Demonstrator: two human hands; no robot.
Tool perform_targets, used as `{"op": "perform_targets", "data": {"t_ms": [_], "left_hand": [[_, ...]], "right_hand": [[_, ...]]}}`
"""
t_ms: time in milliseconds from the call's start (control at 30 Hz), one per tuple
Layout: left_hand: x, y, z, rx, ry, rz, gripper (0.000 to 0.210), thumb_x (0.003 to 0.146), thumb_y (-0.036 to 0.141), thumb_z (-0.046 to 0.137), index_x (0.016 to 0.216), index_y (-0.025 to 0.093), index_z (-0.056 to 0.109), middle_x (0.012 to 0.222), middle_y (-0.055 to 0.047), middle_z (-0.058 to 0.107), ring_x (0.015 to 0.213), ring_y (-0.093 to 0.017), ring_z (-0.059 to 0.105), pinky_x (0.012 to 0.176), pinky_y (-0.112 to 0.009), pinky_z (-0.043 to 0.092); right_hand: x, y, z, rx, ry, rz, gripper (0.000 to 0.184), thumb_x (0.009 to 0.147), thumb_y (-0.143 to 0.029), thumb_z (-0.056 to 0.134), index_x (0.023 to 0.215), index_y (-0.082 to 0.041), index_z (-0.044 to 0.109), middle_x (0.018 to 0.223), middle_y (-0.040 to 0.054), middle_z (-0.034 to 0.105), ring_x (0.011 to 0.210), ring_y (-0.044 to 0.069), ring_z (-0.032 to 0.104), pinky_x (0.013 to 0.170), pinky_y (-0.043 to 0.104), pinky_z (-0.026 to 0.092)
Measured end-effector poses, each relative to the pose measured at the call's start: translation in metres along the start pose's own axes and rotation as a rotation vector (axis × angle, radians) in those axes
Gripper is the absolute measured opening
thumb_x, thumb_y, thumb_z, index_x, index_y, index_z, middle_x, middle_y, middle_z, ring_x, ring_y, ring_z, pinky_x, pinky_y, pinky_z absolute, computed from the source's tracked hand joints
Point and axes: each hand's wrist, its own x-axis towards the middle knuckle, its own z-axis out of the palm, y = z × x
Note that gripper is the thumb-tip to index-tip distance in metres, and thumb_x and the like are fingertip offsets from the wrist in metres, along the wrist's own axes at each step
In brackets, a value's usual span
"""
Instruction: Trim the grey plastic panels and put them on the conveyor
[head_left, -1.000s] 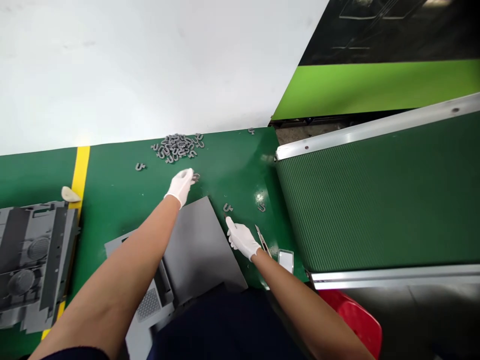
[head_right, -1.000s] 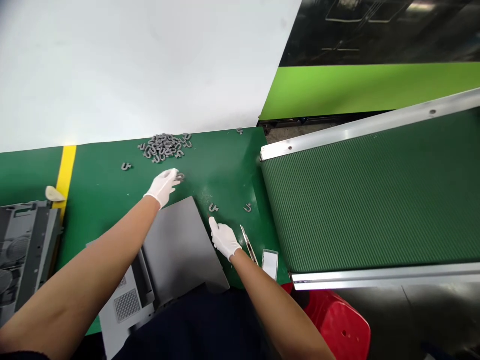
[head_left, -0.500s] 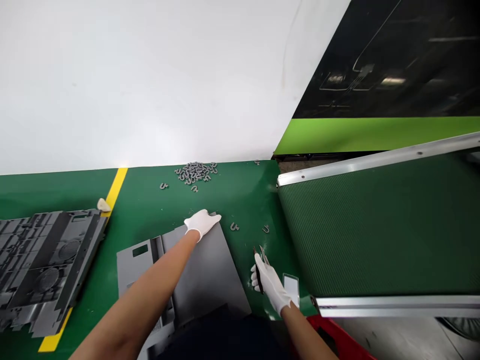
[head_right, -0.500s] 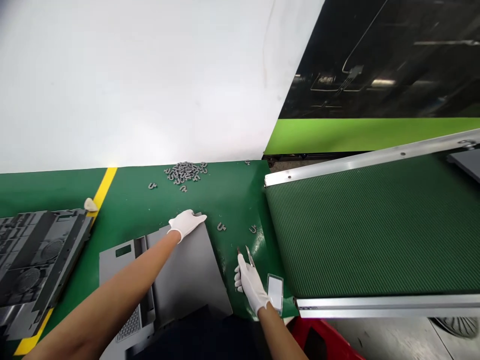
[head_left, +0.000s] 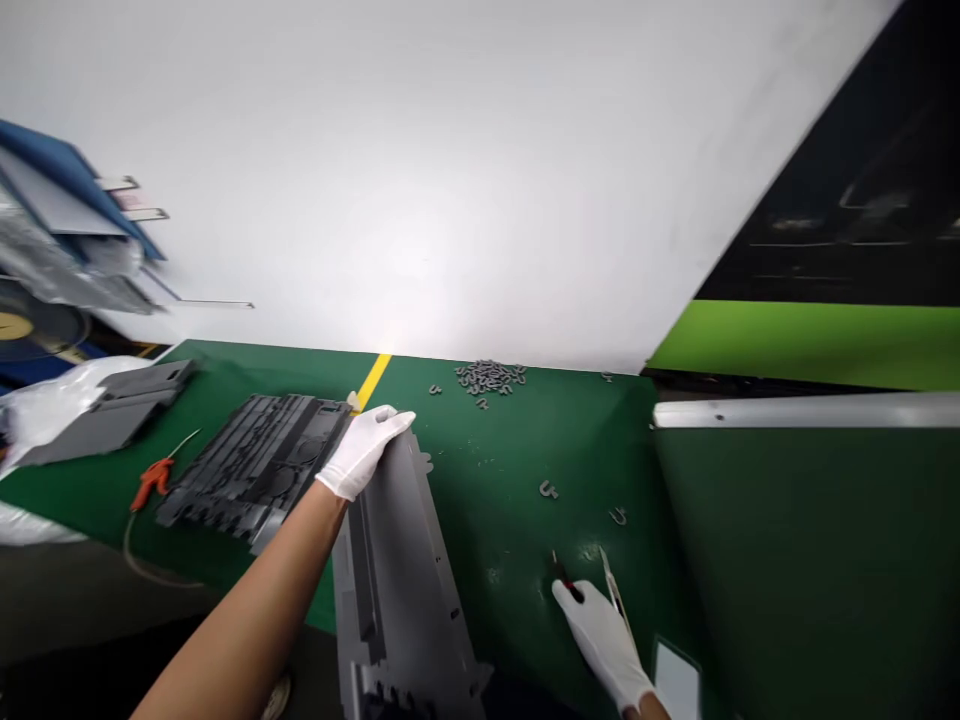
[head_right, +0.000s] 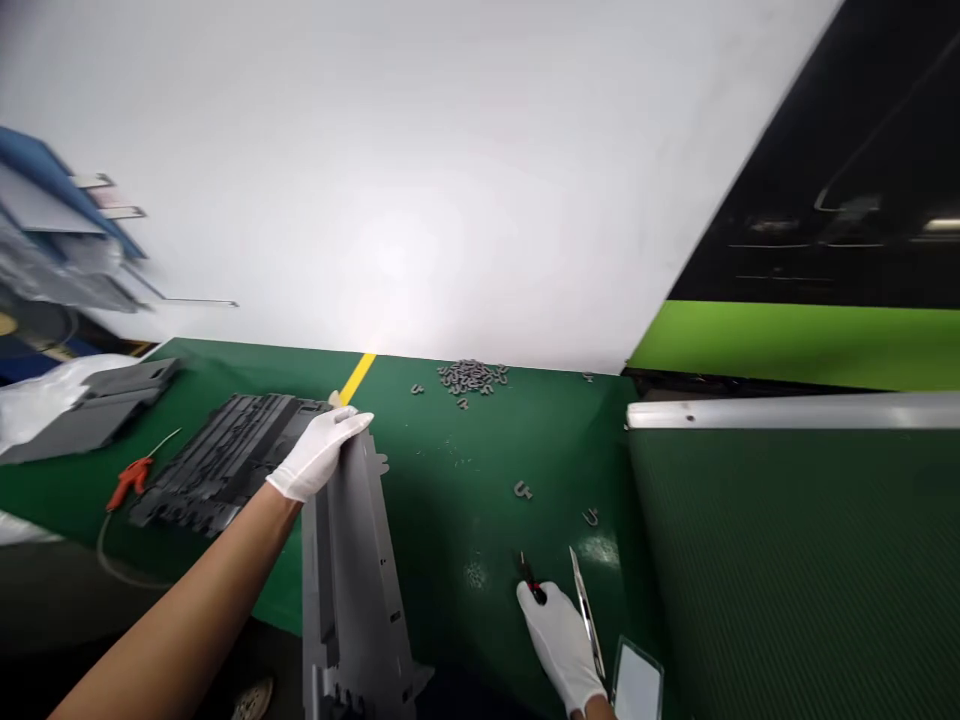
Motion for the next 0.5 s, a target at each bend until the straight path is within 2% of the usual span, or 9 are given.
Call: {"op": "perform_targets", "data": {"t_ms": [167,300,400,467,500], "left_hand": [[-0.030,-0.002,-0.026,-0.085,0.050,0.067,0.047,0.083,0.051,0.074,0.070,0.021,0.040,0.071,0.005,0.033,0.068,-0.012,0.031,0.064,-0.027,0.026],[-0.037,-0.006,-0.038,-0.122,0.062,0.111,0.046,0.084,0.050,0.072,0.071,0.021,0.039,0.073,0.005,0.032,0.069,-0.012,0.030,0.065,-0.027,0.026],[-0.035,-0.006,-0.049,-0.084,0.067,0.142,0.047,0.081,0.051,0.074,0.069,0.021,0.039,0.072,0.006,0.034,0.070,-0.012,0.032,0.067,-0.028,0.028],[-0.034,-0.005,-0.056,-0.062,0.058,0.153,0.045,0.078,0.052,0.077,0.070,0.020,0.046,0.072,0.005,0.039,0.071,-0.013,0.037,0.069,-0.028,0.030],[-0.035,-0.005,-0.059,-0.062,0.055,0.147,0.044,0.077,0.053,0.078,0.071,0.019,0.050,0.072,0.005,0.042,0.072,-0.013,0.039,0.070,-0.029,0.032]], "right_hand": [[0.014,-0.010,0.005,-0.237,0.114,-0.108,0.045,0.089,-0.051,0.055,0.115,-0.019,0.073,0.117,0.0193,0.074,0.114,0.035,0.070,0.094,0.039,0.053],[0.026,-0.022,0.002,-0.321,0.199,-0.082,0.050,0.086,-0.053,0.056,0.117,-0.018,0.072,0.119,0.0239,0.071,0.119,0.041,0.067,0.097,0.048,0.052],[0.038,-0.024,-0.005,-0.336,0.293,-0.016,0.061,0.089,-0.062,0.046,0.114,-0.014,0.074,0.114,0.0283,0.070,0.113,0.045,0.069,0.091,0.059,0.054],[0.042,-0.019,-0.010,-0.280,0.336,-0.029,0.062,0.087,-0.068,0.048,0.115,-0.021,0.076,0.116,0.0261,0.070,0.111,0.046,0.069,0.083,0.063,0.056],[0.043,-0.017,-0.012,-0.225,0.327,-0.051,0.056,0.083,-0.071,0.053,0.113,-0.030,0.077,0.117,0.0230,0.070,0.111,0.047,0.069,0.075,0.063,0.057]]}}
